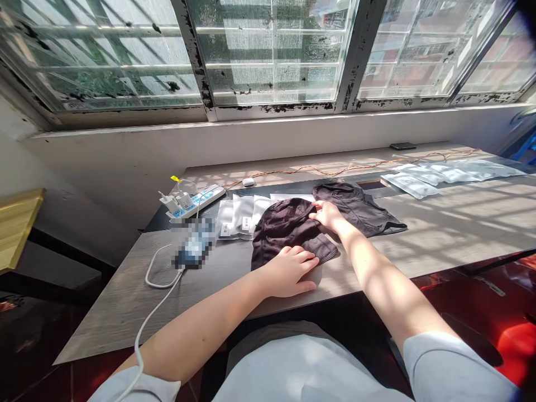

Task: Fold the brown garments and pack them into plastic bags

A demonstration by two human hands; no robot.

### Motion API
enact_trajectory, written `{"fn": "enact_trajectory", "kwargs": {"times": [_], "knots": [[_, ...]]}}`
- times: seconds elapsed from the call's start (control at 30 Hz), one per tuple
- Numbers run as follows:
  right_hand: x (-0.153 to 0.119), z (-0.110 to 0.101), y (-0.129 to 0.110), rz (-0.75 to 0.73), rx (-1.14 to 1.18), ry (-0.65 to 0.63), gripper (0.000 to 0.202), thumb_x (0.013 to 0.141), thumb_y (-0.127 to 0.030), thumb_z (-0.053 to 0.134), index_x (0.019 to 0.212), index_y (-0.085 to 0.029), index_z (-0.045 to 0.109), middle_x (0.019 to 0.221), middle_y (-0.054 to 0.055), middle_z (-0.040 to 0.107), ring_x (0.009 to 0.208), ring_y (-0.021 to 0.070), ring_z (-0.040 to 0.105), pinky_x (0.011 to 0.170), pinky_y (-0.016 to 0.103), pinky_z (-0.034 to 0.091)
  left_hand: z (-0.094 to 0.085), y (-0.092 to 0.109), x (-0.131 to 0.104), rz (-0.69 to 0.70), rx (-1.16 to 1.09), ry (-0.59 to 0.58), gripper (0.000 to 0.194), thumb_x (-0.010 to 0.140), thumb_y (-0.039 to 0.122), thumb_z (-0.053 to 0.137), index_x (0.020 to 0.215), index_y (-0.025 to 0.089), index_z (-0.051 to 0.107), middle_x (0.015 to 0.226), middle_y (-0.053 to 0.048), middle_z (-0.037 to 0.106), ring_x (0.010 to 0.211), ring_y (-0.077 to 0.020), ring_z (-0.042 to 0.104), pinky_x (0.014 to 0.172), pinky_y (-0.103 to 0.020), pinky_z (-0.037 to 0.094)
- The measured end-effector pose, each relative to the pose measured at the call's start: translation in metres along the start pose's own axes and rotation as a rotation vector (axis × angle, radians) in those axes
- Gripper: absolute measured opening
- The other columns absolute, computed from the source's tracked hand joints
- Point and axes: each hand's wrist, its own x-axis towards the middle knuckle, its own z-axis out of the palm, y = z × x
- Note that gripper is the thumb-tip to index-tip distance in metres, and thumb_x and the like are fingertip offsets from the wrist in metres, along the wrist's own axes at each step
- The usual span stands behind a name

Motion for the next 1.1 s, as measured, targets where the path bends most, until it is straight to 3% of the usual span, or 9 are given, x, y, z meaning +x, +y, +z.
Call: {"fn": "enact_trajectory", "kwargs": {"times": [0.13,0.3,0.47,0.6,0.8,0.87,1.0,1.03,1.1], "knots": [[-0.002,0.002,-0.007,0.024,0.158,0.043,0.016,0.074,-0.023,0.072,0.087,-0.02,0.063,0.087,0.002,0.073,0.084,0.0188,0.067,0.084,0.03,0.053,-0.008,0.0,-0.003,-0.039,-0.073,-0.007,0.06,0.099,0.053,0.062,0.15,0.022,0.059,0.117,-0.012,0.074,0.111,-0.0318,0.067,0.1,-0.045,0.048],[-0.015,0.006,-0.026,-0.061,0.558,0.03,0.022,0.071,-0.028,0.073,0.088,-0.02,0.062,0.087,0.001,0.075,0.083,0.017,0.067,0.083,0.029,0.053,-0.009,0.007,-0.003,-0.043,-0.072,-0.102,0.082,0.095,0.066,0.061,0.164,0.027,0.043,0.101,-0.009,0.075,0.082,-0.0289,0.073,0.075,-0.036,0.051],[-0.024,0.013,-0.039,-0.043,0.712,0.001,0.024,0.063,-0.026,0.077,0.084,-0.019,0.067,0.08,0.0,0.074,0.08,0.0169,0.065,0.079,0.029,0.051,-0.01,0.009,-0.004,-0.086,-0.06,-0.136,0.057,0.091,0.069,0.064,0.126,0.024,0.073,0.082,-0.006,0.072,0.069,-0.0263,0.069,0.065,-0.034,0.047],[-0.019,0.003,-0.034,-0.016,0.736,0.121,0.025,0.06,-0.025,0.076,0.082,-0.019,0.067,0.078,0.001,0.073,0.076,0.016,0.063,0.076,0.028,0.051,-0.018,0.007,-0.004,-0.131,-0.46,-0.041,0.041,0.093,0.06,0.066,0.109,0.022,0.071,0.079,-0.002,0.068,0.072,-0.0193,0.066,0.066,-0.028,0.046],[-0.01,-0.014,-0.022,0.055,0.862,0.36,0.024,0.067,-0.028,0.075,0.086,-0.02,0.063,0.075,0.001,0.068,0.071,0.0154,0.061,0.073,0.029,0.053,-0.044,-0.01,-0.014,-0.228,-1.106,0.148,0.046,0.096,0.064,0.061,0.095,0.019,0.062,0.09,-0.002,0.067,0.07,-0.0145,0.067,0.07,-0.028,0.05],[-0.013,-0.01,-0.024,-0.003,0.91,0.247,0.029,0.068,-0.029,0.079,0.092,-0.02,0.066,0.083,0.002,0.071,0.077,0.0164,0.065,0.081,0.032,0.056,-0.064,-0.026,-0.029,-0.279,-1.068,0.033,0.041,0.093,0.06,0.067,0.091,0.019,0.063,0.087,-0.002,0.069,0.067,-0.0142,0.067,0.065,-0.026,0.048],[-0.021,0.009,-0.031,-0.161,0.8,-0.08,0.047,0.074,-0.035,0.082,0.118,-0.022,0.071,0.098,0.005,0.075,0.087,0.0197,0.07,0.09,0.038,0.056,-0.102,-0.061,-0.062,-0.463,-0.909,-0.512,0.035,0.09,0.054,0.07,0.104,0.023,0.074,0.086,-0.003,0.076,0.058,-0.0147,0.067,0.061,-0.027,0.049],[-0.021,0.012,-0.032,-0.164,0.714,-0.054,0.047,0.077,-0.037,0.079,0.121,-0.022,0.072,0.097,0.006,0.075,0.084,0.0194,0.068,0.088,0.038,0.056,-0.105,-0.067,-0.066,-0.498,-0.841,-0.558,0.036,0.091,0.054,0.068,0.107,0.023,0.075,0.08,-0.002,0.075,0.055,-0.0146,0.064,0.058,-0.027,0.046],[-0.019,0.016,-0.031,-0.139,0.487,0.105,0.038,0.086,-0.039,0.071,0.118,-0.019,0.074,0.096,0.007,0.073,0.081,0.0186,0.064,0.086,0.037,0.054,-0.102,-0.073,-0.065,-0.553,-0.647,-0.391,0.037,0.097,0.055,0.059,0.1,0.022,0.076,0.068,0.0,0.069,0.057,-0.0159,0.061,0.056,-0.027,0.043]]}}
